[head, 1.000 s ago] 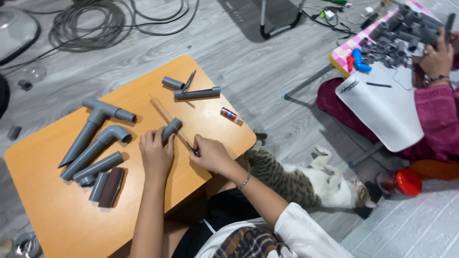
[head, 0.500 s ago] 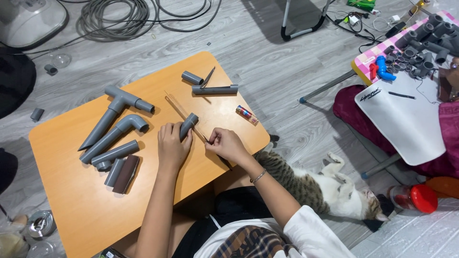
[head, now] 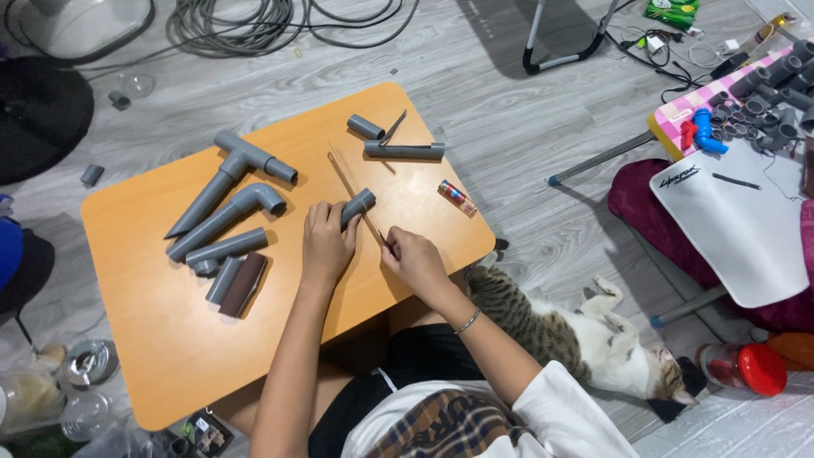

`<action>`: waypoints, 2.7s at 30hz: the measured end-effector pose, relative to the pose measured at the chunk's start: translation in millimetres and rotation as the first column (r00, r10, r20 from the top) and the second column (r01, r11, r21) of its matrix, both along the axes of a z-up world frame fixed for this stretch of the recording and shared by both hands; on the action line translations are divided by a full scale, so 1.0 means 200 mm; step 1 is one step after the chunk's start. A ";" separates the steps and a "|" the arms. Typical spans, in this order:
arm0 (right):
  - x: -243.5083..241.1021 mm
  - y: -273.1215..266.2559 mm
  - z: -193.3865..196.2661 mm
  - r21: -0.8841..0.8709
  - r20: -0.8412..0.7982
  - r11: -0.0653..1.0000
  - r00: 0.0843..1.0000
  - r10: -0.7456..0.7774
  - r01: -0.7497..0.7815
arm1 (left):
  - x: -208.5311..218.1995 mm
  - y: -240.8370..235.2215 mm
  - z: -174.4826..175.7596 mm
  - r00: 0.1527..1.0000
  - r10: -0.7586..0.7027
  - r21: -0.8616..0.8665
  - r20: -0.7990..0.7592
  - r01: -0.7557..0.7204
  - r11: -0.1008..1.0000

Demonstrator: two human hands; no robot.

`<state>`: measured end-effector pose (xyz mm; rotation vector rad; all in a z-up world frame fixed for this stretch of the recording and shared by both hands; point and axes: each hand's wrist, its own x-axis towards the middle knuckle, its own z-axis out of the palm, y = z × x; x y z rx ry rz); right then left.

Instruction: The person uses a knife to cut a small gray plastic pipe segment on a low wooden table. They hold the pipe steady with one hand while sawing through it with the other. Several other pipe pieces and sandpaper are visible on the table.

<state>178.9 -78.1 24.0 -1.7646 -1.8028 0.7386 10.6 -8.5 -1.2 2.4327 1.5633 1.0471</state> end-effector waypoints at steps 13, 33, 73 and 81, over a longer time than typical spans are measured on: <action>0.06 -0.27 0.15 -0.041 0.104 0.998 0.994 0.041 -0.037 | -0.02 0.01 0.00 0.999 0.039 0.012 0.013 -0.039 0.999; 0.01 -0.08 0.09 -0.006 0.019 0.999 0.999 0.037 -0.037 | -0.03 0.02 -0.04 1.000 -0.002 0.059 0.005 0.002 0.998; 0.06 -0.17 0.13 0.003 -0.167 1.000 0.986 -0.008 0.009 | -0.03 0.01 0.00 0.996 -0.039 -0.017 0.083 0.040 0.999; 0.05 -0.07 0.11 -0.004 -0.137 1.000 0.991 -0.004 0.004 | -0.03 0.01 0.00 0.992 -0.110 -0.035 0.060 0.112 0.993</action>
